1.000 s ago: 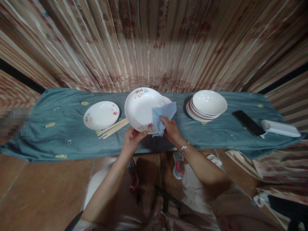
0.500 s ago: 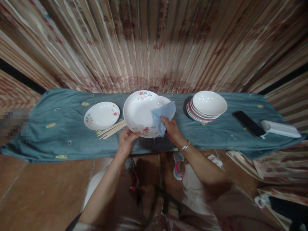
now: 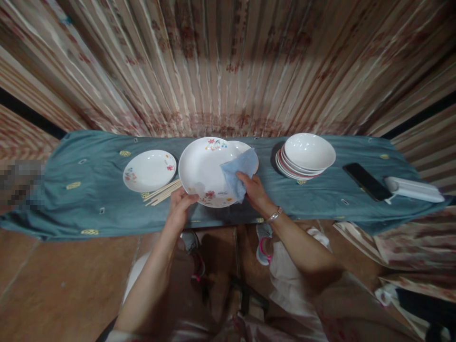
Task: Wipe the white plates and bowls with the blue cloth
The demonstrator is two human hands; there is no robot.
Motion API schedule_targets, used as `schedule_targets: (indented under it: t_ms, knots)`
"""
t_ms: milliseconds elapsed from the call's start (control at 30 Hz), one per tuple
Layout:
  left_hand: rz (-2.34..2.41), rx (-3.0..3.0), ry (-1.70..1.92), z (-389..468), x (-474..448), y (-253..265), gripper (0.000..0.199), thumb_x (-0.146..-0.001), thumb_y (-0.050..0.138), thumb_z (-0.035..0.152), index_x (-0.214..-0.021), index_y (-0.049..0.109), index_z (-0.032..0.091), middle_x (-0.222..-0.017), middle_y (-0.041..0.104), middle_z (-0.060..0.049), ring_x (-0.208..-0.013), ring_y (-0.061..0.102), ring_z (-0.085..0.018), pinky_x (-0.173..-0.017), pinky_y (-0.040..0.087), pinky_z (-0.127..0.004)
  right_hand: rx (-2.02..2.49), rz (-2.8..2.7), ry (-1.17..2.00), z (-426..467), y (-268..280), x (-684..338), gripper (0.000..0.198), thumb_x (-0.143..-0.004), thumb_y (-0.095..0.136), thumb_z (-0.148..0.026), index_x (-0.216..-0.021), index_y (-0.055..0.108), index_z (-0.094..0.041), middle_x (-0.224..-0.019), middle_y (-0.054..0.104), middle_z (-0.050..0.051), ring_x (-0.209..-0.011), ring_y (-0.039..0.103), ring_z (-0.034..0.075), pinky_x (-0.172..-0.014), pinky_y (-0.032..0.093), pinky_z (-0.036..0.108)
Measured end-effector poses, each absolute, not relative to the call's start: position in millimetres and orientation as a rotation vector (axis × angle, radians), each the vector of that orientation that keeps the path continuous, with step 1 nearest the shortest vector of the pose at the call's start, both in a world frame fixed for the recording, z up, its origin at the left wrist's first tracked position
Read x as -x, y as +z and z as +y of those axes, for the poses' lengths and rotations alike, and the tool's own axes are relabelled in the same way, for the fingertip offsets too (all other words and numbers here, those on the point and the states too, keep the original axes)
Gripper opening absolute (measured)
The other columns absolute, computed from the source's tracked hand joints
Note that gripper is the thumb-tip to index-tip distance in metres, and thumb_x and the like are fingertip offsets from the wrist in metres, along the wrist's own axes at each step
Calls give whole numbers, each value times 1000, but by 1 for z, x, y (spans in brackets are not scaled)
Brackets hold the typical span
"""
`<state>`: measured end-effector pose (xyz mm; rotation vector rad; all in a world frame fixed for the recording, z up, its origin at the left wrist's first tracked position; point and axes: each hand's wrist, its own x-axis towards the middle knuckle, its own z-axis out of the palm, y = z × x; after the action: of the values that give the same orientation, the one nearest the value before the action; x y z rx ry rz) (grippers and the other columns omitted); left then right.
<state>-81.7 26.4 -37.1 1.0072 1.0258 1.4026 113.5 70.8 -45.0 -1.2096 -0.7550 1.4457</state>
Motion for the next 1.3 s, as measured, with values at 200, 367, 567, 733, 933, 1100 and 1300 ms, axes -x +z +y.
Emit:
schedule_targets:
  t_ms: [200, 367, 567, 733, 933, 1100, 1300]
  knots:
    - [910, -941, 1466, 27, 69, -34, 36, -64, 72, 40, -91, 70, 15, -97, 72, -9, -97, 64, -26, -89, 47, -39, 1185, -663, 1478, 70, -41, -110, 24, -62, 64, -35, -79, 64, -17, -79, 72, 1, -85, 66, 20, -77, 50, 30]
    - [920, -937, 1456, 25, 54, -38, 48, -58, 80, 39, -100, 65, 19, -101, 71, -6, -96, 64, -23, -89, 48, -35, 1144, -601, 1463, 68, -36, -104, 22, -65, 62, -33, -81, 62, -18, -79, 72, 2, -87, 66, 20, -76, 51, 30]
    - [1053, -875, 1409, 22, 40, -37, 45, -52, 83, 34, -88, 62, 17, -92, 71, -5, -87, 66, -20, -88, 50, -36, 1115, -584, 1461, 66, -37, -100, 22, -66, 62, -33, -83, 62, -18, -79, 72, 1, -86, 66, 20, -75, 51, 30]
    - [1091, -873, 1375, 21, 42, -33, 45, -53, 82, 33, -88, 62, 17, -92, 72, -5, -88, 66, -21, -89, 49, -38, 1129, -610, 1471, 67, -40, -101, 26, -63, 65, -35, -83, 63, -18, -78, 72, 0, -82, 67, 19, -75, 51, 30]
    - [1117, -901, 1376, 21, 50, -31, 43, -52, 81, 32, -87, 63, 16, -93, 72, -7, -91, 66, -23, -88, 49, -38, 1189, -684, 1445, 68, -44, -101, 29, -64, 63, -38, -85, 63, -18, -83, 73, 1, -86, 66, 19, -78, 50, 30]
    - [1111, -898, 1380, 20, 55, -30, 38, -52, 80, 29, -84, 65, 16, -85, 73, -5, -84, 67, -23, -84, 50, -37, 1181, -703, 1437, 69, -47, -104, 29, -64, 64, -39, -84, 65, -18, -82, 73, 2, -87, 66, 20, -81, 49, 31]
    - [1126, -897, 1397, 20, 65, -32, 35, -52, 79, 26, -83, 68, 16, -83, 73, -4, -81, 67, -21, -81, 51, -34, 1175, -712, 1441, 70, -47, -107, 29, -63, 67, -39, -80, 66, -17, -79, 72, 1, -84, 66, 19, -83, 48, 30]
